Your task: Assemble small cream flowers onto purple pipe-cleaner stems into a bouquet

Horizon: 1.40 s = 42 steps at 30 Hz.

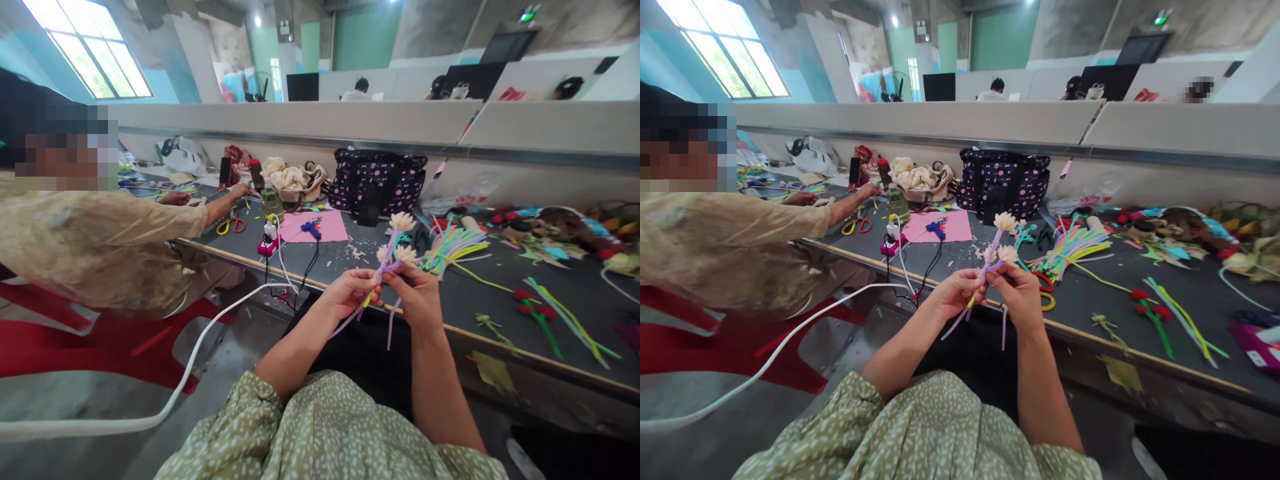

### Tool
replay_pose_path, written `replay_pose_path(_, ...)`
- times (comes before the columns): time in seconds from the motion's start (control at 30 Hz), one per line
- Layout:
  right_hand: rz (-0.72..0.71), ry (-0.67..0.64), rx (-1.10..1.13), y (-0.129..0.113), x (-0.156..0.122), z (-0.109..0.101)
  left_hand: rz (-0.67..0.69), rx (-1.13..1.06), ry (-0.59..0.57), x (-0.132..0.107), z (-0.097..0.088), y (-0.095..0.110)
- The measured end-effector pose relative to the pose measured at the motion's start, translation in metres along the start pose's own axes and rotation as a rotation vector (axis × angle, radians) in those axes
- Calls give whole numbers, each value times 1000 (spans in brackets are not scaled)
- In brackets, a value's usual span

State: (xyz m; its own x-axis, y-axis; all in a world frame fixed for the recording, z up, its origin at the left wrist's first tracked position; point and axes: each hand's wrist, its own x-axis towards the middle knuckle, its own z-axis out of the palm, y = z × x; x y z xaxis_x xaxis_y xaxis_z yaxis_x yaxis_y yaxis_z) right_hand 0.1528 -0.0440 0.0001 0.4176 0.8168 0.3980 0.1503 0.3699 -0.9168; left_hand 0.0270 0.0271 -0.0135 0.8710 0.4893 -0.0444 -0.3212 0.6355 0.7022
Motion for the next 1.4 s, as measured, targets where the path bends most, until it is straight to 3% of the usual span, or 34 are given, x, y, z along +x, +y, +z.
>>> replay_pose_path(0.13,56,-40,68,6,1,0,-111,-76,-71,3,-5,1)
replay_pose_path(0.43,79,6,61,13,3,0,-101,-82,19,6,-4,-3)
replay_pose_path(0.6,11,98,-36,11,4,7,281,167,195,2,4,-10)
replay_pose_path(0.73,-12,129,-144,13,4,10,563,508,343,-3,9,-15)
replay_pose_path(0.87,-70,173,-285,22,2,10,714,886,431,-6,10,-18)
replay_pose_path(0.97,-143,218,-447,26,1,10,749,993,464,-5,8,-19)
replay_pose_path(1.07,-188,222,-577,23,0,11,741,925,487,0,7,-19)
replay_pose_path(1.17,-212,203,-624,20,-1,12,663,696,470,5,6,-19)
replay_pose_path(1.4,-215,137,-409,20,1,11,474,245,377,9,6,-13)
